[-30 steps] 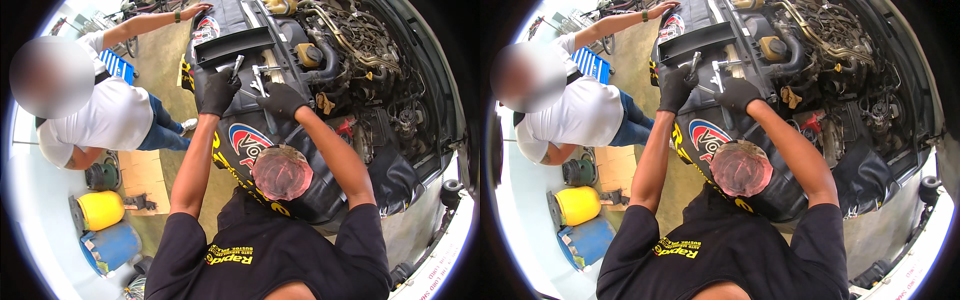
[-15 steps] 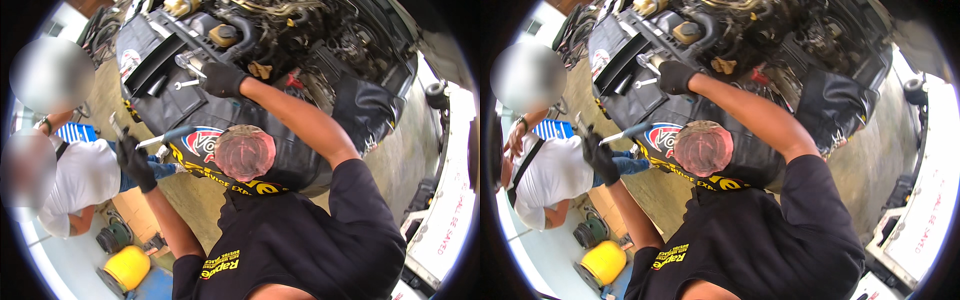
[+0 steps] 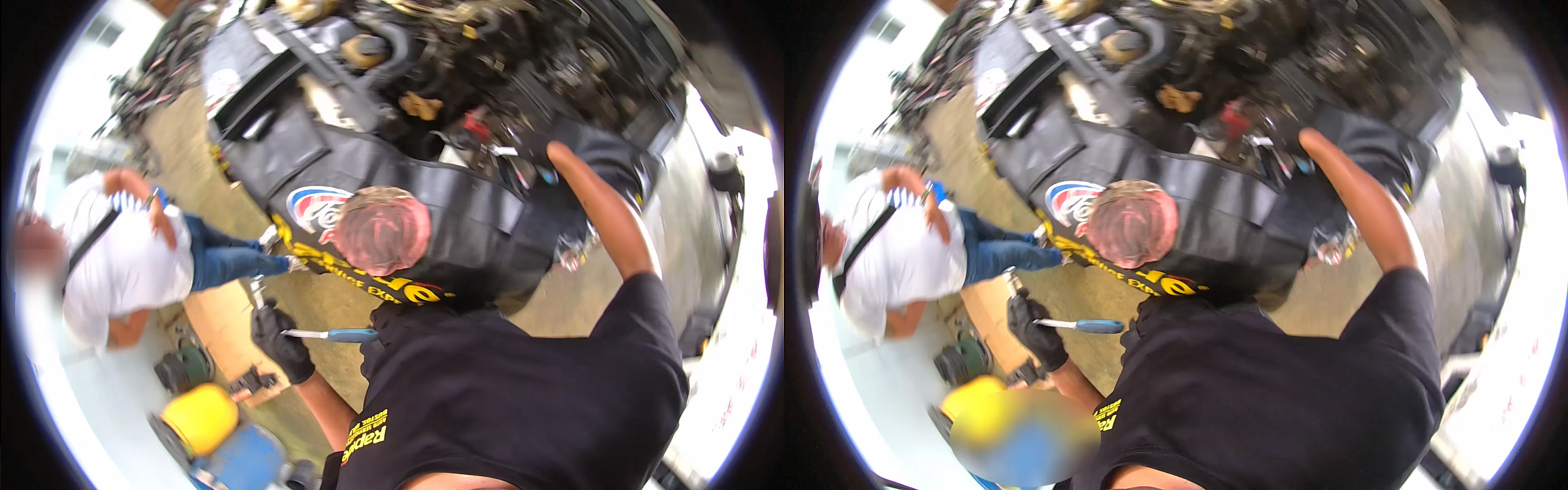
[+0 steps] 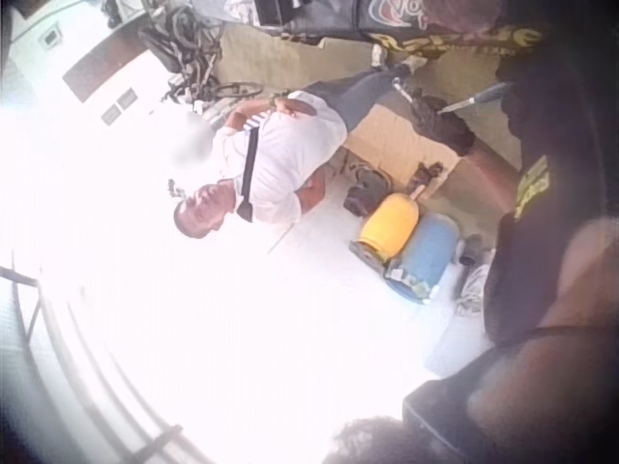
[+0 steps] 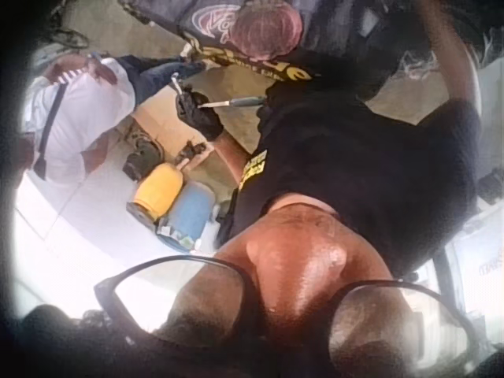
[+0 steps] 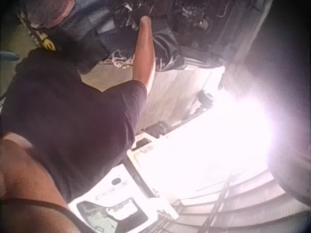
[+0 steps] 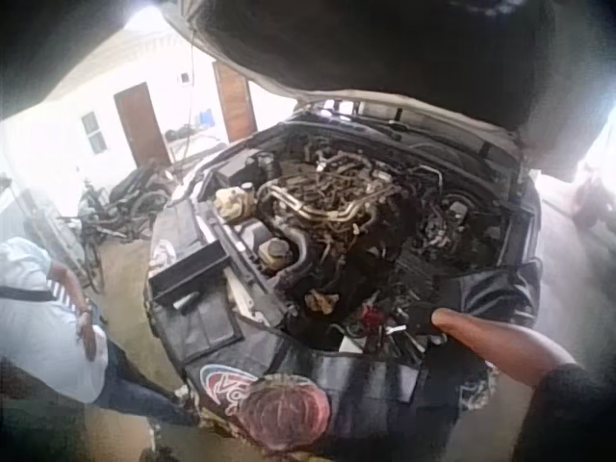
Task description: The person works inside an open car engine bay, using a wrench and other hand tools to loosen and tighten bolts on engine components. They reach into the engine compartment, adjust parts, and occasionally retrieve tools from a nearby toolbox.
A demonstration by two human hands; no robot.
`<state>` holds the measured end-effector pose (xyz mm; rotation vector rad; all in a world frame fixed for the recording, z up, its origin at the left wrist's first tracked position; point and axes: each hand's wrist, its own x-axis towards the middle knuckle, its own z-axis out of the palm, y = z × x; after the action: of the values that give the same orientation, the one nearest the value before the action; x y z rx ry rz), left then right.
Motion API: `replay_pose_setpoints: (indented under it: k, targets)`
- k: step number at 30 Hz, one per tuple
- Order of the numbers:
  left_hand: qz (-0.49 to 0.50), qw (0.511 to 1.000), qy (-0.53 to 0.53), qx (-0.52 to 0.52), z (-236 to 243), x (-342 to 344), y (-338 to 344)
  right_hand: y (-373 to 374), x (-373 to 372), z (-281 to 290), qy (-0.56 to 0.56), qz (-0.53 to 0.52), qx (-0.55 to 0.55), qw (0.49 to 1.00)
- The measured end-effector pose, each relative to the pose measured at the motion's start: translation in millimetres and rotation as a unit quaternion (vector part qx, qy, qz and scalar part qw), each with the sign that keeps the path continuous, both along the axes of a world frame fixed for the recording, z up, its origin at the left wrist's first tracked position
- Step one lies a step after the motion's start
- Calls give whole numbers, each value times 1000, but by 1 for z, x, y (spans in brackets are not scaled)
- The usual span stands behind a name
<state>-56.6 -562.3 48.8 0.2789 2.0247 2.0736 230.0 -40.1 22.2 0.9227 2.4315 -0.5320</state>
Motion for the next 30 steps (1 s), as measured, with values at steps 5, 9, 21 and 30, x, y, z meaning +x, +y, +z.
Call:
replay_pose_setpoints:
  k: [5,9,21,30]
  targets:
    - [-85,995,-24,-37,27,30,-2,0,-25,-34,55,99,74,991]
    - [-129,991,32,-17,45,58,-19,-19,-29,-47,32,109,133,985]
    - [11,999,41,-19,32,109,-60,-26,-16,-65,42,107,222,968]
    - [-11,998,48,-33,29,128,-87,-24,3,-18,131,133,295,937]
